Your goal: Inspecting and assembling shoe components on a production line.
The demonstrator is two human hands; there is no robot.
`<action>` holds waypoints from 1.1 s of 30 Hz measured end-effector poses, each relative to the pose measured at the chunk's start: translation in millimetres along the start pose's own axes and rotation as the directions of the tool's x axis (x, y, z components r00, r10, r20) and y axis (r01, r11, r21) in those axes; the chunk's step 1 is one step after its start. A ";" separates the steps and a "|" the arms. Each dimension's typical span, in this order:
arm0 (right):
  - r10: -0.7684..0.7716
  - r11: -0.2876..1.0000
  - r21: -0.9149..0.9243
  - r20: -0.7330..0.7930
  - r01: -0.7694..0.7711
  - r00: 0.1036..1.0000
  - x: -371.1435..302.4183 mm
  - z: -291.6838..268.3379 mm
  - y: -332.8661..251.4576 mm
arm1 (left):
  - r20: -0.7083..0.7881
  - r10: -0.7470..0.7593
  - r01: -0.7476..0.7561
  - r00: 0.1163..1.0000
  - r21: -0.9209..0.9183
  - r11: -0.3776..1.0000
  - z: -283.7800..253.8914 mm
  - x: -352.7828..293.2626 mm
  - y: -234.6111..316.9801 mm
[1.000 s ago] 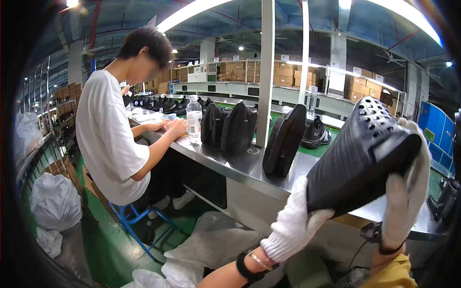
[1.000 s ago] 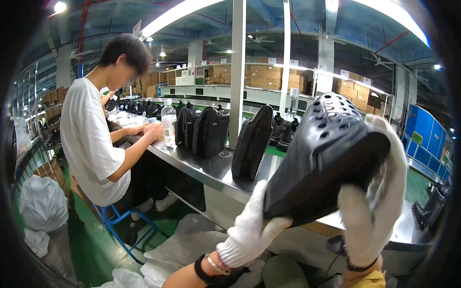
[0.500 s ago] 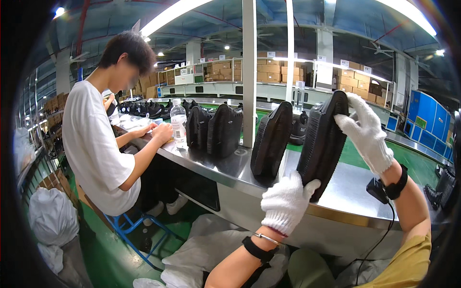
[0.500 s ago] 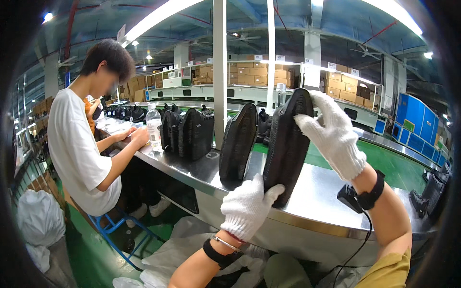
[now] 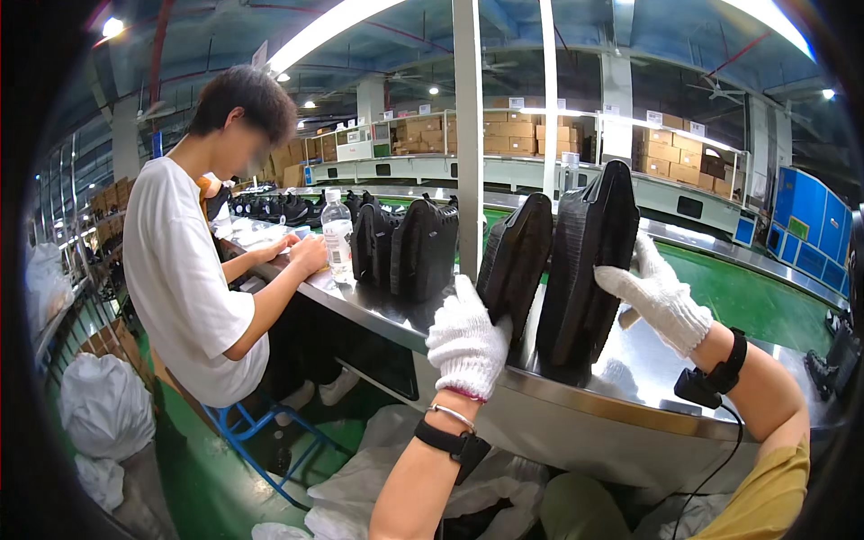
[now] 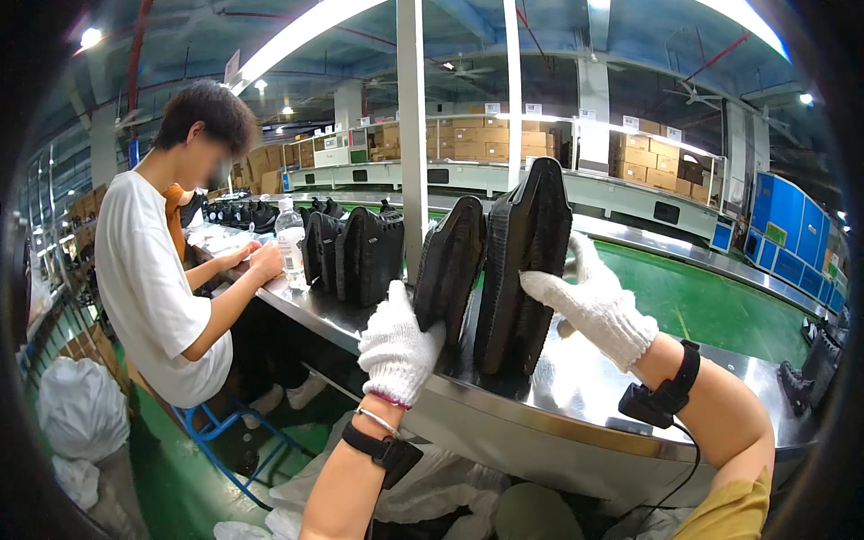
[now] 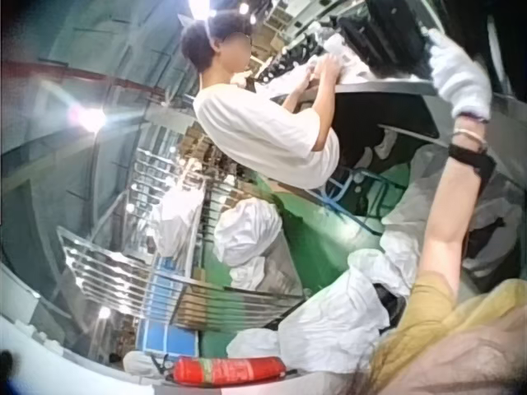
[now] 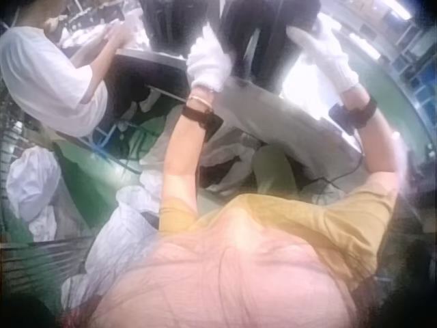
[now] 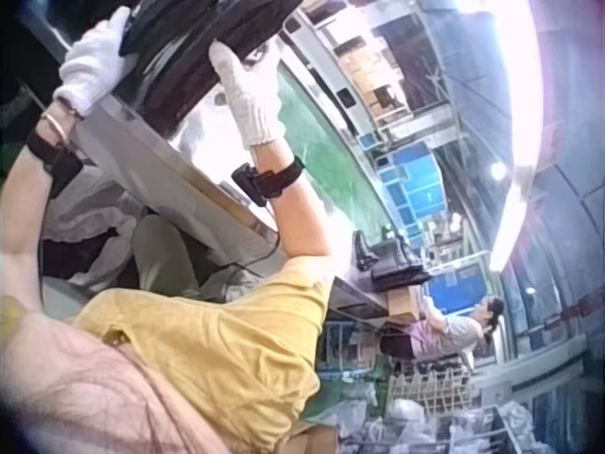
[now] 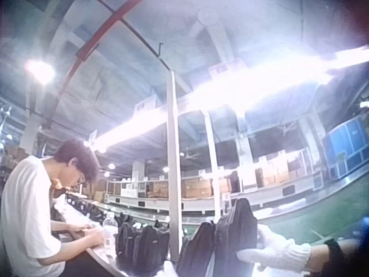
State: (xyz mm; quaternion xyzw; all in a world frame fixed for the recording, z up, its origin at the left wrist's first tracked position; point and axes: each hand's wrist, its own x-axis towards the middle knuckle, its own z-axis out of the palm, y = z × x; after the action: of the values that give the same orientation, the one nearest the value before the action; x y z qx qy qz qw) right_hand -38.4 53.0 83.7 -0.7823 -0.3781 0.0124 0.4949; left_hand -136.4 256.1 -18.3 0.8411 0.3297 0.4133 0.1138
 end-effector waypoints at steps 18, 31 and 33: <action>0.000 0.998 -0.064 0.214 0.014 0.977 21.3 41.2 17.0 | -0.260 -0.035 0.124 0.965 0.334 0.934 11.4 -3.2 -23.8; 0.010 1.000 -0.010 0.283 -0.007 0.959 20.1 37.2 13.9 | -0.429 0.032 -0.069 0.903 -0.070 0.995 4.3 -31.2 -46.1; 0.083 0.996 -0.009 0.253 -0.083 0.964 -3.8 36.8 -7.2 | -0.504 0.016 -0.099 0.863 -0.137 0.986 -4.0 -44.8 -62.3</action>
State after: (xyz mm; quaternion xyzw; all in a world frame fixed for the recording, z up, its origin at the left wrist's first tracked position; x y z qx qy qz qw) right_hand -59.8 80.5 69.2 -0.7890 -0.4050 0.1332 0.4424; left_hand -188.0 273.8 -72.5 0.7027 0.2887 0.6456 0.0782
